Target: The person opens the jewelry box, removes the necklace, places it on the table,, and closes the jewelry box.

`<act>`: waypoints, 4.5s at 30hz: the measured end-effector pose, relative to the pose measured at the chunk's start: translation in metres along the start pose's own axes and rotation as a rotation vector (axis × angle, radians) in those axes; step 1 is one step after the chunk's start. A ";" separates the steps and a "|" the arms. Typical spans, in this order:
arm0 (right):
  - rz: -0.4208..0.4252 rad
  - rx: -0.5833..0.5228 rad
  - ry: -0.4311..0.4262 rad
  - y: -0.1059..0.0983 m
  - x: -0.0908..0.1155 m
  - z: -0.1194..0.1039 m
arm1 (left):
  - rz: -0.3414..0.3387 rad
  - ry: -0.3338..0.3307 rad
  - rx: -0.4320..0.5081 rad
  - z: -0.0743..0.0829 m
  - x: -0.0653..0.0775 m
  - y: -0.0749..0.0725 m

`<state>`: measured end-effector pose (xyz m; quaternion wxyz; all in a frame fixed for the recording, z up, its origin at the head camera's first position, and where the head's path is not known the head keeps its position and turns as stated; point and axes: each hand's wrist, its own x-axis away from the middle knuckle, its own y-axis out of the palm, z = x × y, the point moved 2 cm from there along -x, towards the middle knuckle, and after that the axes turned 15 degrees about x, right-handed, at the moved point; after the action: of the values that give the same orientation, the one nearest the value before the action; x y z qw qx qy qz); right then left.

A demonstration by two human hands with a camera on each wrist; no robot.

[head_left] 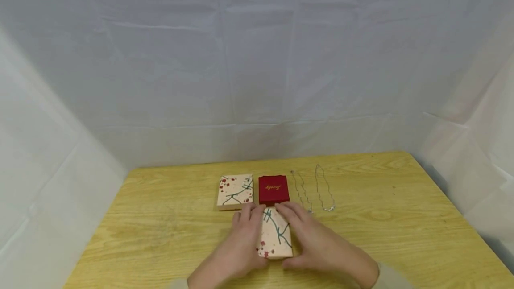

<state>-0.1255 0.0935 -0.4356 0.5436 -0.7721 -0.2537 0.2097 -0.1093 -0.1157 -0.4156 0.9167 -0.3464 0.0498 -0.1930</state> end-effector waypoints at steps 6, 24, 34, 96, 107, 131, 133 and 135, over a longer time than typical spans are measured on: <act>-0.018 0.002 0.012 0.005 -0.001 0.000 | 0.002 -0.026 -0.009 0.002 0.004 0.008; -0.019 -0.092 0.023 -0.003 0.001 0.008 | 0.016 0.034 0.149 -0.002 0.011 0.007; -0.027 -0.126 -0.008 -0.008 0.003 0.018 | -0.032 0.057 0.233 -0.013 0.013 -0.001; 0.026 -0.083 0.000 -0.037 0.042 0.054 | -0.089 0.098 0.226 -0.035 0.025 -0.004; -0.011 -0.059 0.016 -0.039 0.063 0.075 | -0.115 0.119 0.200 -0.037 0.027 -0.001; -0.126 0.002 0.037 -0.036 0.094 0.112 | -0.136 0.070 0.092 -0.036 0.023 0.003; -0.157 -0.002 0.055 -0.037 0.094 0.111 | -0.141 0.065 0.080 -0.036 0.023 0.003; -0.164 0.001 0.053 -0.038 0.094 0.111 | -0.147 0.061 0.069 -0.036 0.022 0.004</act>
<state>-0.1243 0.2437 -0.4396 0.5657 -0.7539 -0.3014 0.1439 -0.0957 -0.1440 -0.4442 0.9096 -0.3112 0.0453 -0.2717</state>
